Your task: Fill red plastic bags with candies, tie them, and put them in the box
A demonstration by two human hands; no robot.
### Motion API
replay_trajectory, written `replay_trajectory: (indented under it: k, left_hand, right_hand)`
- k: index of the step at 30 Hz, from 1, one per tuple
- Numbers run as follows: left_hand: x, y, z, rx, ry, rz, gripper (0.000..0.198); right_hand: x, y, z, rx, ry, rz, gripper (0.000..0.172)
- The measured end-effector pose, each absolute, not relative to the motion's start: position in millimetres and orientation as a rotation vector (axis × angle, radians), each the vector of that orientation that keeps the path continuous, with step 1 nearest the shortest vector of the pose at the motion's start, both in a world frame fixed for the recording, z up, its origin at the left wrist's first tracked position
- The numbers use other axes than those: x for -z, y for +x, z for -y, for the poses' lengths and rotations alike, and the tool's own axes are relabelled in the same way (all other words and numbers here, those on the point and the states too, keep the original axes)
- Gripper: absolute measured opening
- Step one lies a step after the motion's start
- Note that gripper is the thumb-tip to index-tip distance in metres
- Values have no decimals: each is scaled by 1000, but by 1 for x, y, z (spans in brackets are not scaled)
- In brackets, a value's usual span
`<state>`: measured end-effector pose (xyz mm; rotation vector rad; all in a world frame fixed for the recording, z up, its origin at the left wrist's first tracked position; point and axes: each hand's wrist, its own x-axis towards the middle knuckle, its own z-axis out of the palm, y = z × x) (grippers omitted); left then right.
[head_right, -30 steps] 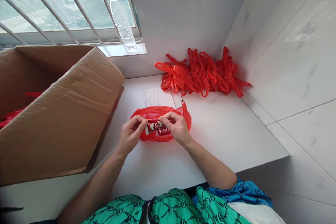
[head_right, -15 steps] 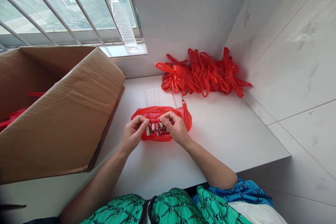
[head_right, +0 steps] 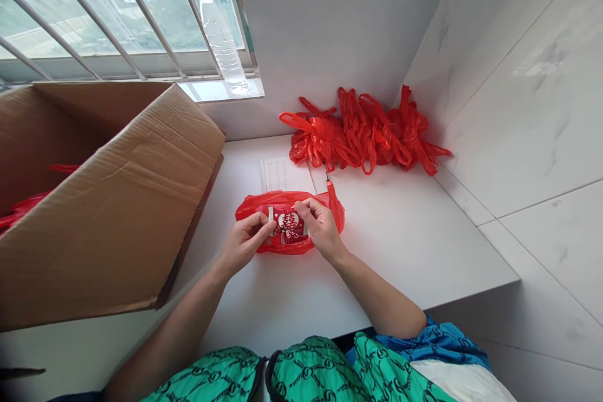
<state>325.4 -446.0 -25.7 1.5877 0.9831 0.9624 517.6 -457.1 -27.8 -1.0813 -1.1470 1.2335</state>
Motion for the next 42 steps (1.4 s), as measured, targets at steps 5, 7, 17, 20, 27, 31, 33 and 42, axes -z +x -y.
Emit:
replay_trajectory:
  k: [5,7,17,20,27,31,33,42]
  left_hand:
    - [21,325,444,-1127,1443,-1039,38]
    - [20,324,444,-1127,1435,-1036,38]
    - [18,321,444,-1111,1435,-1013,38]
    - [18,321,444,-1129,1436,-1024,38]
    - [17,325,446,-1116,1430,-1014,41]
    - [18,326,447,-1060,1476,-973,39]
    - [19,326,447,-1017,1509,-972,39]
    - [26,324,443,-1149,1554,-1033,24]
  right_hand:
    - [28,518,460,-1426,-1017,1210,42]
    - [28,518,461,-1411,-1024,1260,37]
    - [21,522,461,-1385,-1009,1302,36]
    - [21,522,462,-1365,-1005,1308,36]
    - [23,524,460,-1253,-1042,1318,43]
    - [24,524,457,-1267,-1034,1285,34]
    - [24,524,456,-1299,-1012,1276,28]
    - [28,522,458,-1308,-1013,1342,22]
